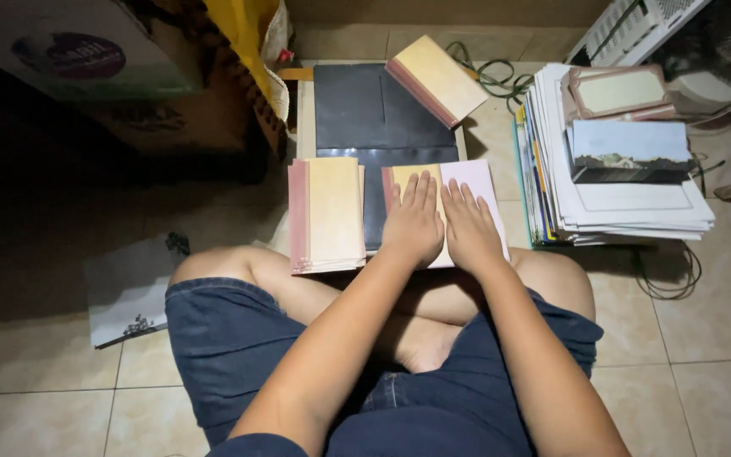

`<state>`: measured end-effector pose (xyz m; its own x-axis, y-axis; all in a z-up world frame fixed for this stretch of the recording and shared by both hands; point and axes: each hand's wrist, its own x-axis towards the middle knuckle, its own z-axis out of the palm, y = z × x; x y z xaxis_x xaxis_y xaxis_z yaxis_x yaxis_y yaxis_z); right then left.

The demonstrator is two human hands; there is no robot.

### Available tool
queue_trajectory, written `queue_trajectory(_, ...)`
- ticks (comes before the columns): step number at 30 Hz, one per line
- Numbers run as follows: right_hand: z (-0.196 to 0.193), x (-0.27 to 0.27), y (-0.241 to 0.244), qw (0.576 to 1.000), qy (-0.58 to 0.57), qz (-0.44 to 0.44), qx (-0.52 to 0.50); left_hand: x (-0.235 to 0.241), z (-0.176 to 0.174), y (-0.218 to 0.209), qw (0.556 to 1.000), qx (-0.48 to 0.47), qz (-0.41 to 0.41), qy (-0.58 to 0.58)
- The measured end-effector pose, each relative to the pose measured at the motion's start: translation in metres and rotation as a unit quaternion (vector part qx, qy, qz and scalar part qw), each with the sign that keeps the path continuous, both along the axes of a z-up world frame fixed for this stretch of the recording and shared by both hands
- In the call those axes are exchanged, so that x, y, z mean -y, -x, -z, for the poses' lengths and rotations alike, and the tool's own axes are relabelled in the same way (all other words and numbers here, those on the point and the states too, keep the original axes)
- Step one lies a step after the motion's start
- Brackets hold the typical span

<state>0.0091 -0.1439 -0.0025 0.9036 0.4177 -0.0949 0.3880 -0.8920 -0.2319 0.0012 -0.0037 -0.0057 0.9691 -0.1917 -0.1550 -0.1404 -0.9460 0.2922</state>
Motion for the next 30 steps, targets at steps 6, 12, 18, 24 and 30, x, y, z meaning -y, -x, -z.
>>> queue_trajectory(6, -0.018, 0.011, 0.065, 0.998, -0.032, 0.022, -0.04, 0.006, -0.001, -0.005, 1.0, -0.012, -0.012, -0.02)
queue_trajectory(12, -0.008, 0.006, 0.034, 0.998, -0.027, 0.032, -0.045, 0.012, 0.015, -0.012, 0.999, -0.028, -0.01, -0.043)
queue_trajectory(18, -0.013, 0.004, 0.041, 0.998, -0.023, 0.025, -0.048, 0.006, 0.007, -0.029, 0.999, -0.014, -0.02, -0.035)
queue_trajectory(24, -0.02, 0.005, 0.052, 0.996, -0.031, 0.04, -0.075, 0.004, 0.002, -0.025, 1.0, -0.005, -0.013, -0.027)
queue_trajectory(30, -0.006, 0.006, 0.029, 0.998, -0.025, 0.03, -0.049, -0.004, -0.011, 0.004, 1.0, -0.001, 0.006, -0.007)
